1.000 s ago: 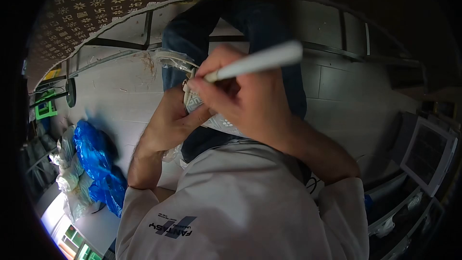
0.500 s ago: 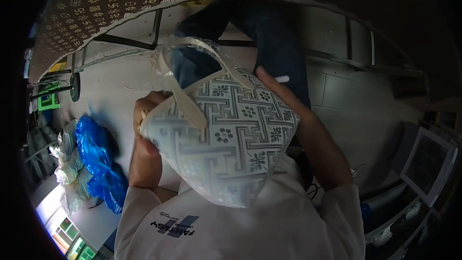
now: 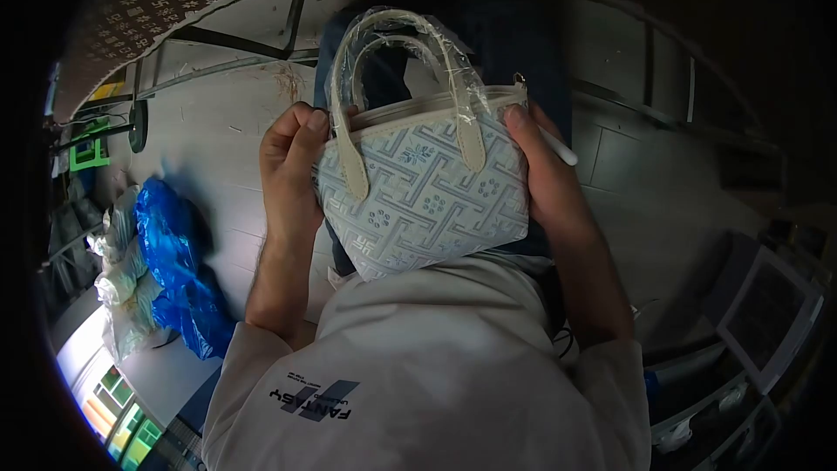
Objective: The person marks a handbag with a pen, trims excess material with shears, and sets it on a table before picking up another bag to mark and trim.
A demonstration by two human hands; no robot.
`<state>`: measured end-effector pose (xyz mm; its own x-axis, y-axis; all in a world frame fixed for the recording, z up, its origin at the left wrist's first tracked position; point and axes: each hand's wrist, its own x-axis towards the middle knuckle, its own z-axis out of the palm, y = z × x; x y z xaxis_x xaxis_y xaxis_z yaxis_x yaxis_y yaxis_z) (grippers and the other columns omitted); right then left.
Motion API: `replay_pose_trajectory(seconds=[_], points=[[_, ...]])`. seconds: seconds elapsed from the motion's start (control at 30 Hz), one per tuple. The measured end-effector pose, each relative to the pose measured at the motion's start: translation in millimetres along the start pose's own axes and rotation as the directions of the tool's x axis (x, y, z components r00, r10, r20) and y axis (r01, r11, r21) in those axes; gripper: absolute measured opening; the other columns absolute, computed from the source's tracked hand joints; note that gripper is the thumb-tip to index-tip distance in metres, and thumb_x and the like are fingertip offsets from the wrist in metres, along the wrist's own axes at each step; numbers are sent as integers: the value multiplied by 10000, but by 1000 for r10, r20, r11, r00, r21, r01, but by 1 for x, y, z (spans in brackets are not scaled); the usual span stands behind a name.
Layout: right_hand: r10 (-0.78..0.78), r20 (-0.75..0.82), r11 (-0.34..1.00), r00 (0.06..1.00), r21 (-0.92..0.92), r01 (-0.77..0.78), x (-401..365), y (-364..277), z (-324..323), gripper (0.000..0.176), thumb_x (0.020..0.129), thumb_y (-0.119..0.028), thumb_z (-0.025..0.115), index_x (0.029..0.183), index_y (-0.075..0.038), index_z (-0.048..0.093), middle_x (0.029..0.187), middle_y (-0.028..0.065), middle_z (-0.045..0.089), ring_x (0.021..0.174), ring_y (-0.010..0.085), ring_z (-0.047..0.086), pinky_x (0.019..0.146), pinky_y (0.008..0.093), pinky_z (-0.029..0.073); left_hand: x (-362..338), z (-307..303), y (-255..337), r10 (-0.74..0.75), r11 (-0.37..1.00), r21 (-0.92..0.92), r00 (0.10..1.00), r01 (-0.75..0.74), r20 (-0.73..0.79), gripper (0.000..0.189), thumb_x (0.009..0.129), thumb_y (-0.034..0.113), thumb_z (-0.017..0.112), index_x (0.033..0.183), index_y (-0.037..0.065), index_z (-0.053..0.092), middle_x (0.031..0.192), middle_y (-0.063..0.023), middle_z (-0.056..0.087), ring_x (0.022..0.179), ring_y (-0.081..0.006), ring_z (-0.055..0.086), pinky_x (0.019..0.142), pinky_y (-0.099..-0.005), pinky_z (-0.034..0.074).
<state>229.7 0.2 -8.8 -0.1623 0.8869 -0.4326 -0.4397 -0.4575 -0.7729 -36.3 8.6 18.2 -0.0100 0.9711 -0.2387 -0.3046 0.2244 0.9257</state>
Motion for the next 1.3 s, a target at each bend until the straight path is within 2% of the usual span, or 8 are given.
replay_pose_trajectory(seconds=[0.27,0.37,0.6,0.67,0.8,0.97,1.1,1.3], points=[[13,33,1000,999,14,-14,0,-5,7,418,1020,-333,540,1302,-24,530,1133,87,651,1008,146,639,869,290,524,3,2,-3,8,999,-42,1000,-8,-9,172,960,135,650,832,23,626,760,10,622,646,-10,504,589,-170,390],[-11,-8,998,1000,-64,10,0,-10,13,413,1003,-328,576,1283,-26,545,1110,76,654,1001,141,634,865,285,513,2,-19,-4,255,866,370,933,-337,255,190,917,170,709,921,-10,649,831,-10,629,711,-53,545,660,-190,436],[-47,42,975,998,-217,55,2,-9,20,423,953,-323,669,1220,-12,565,1046,77,662,974,132,623,828,276,496,-9,-37,-12,8,815,572,989,-93,150,185,933,136,683,967,-36,624,860,-19,625,770,-56,547,693,-212,458],[-72,56,958,996,-276,84,3,-5,23,436,946,-331,678,1216,-8,566,1038,83,662,964,137,626,818,277,499,-8,-17,-10,244,897,401,964,-183,-105,240,927,157,691,1046,-33,605,901,-47,630,800,-96,570,704,-244,476],[-105,111,926,988,-350,137,4,-4,24,481,923,-344,705,1222,4,562,1021,103,662,939,156,636,800,283,508,-4,-5,23,680,463,658,714,-594,167,367,877,307,756,1012,0,607,921,-89,635,817,-204,612,718,-318,505],[-208,235,855,950,-427,293,9,-6,33,513,913,-346,714,1241,12,550,1041,125,665,938,171,642,796,296,517,12,22,41,-218,461,797,821,-390,528,401,916,361,700,784,-14,652,640,-130,593,573,-258,573,551,-383,453],[-500,318,488,805,-665,566,15,-15,39,437,967,-272,647,1288,4,537,1112,149,675,944,181,648,831,315,533,20,20,30,-299,665,742,878,-89,373,495,1017,368,566,755,-45,639,531,-67,495,488,-155,454,479,-354,373],[-490,319,605,811,-546,580,7,-36,34,379,1059,-186,431,1390,-10,486,1123,139,689,977,179,648,878,304,516,25,18,26,-346,656,755,893,10,289,505,1028,371,552,745,-38,637,532,-29,444,503,-110,393,470,-330,346]])
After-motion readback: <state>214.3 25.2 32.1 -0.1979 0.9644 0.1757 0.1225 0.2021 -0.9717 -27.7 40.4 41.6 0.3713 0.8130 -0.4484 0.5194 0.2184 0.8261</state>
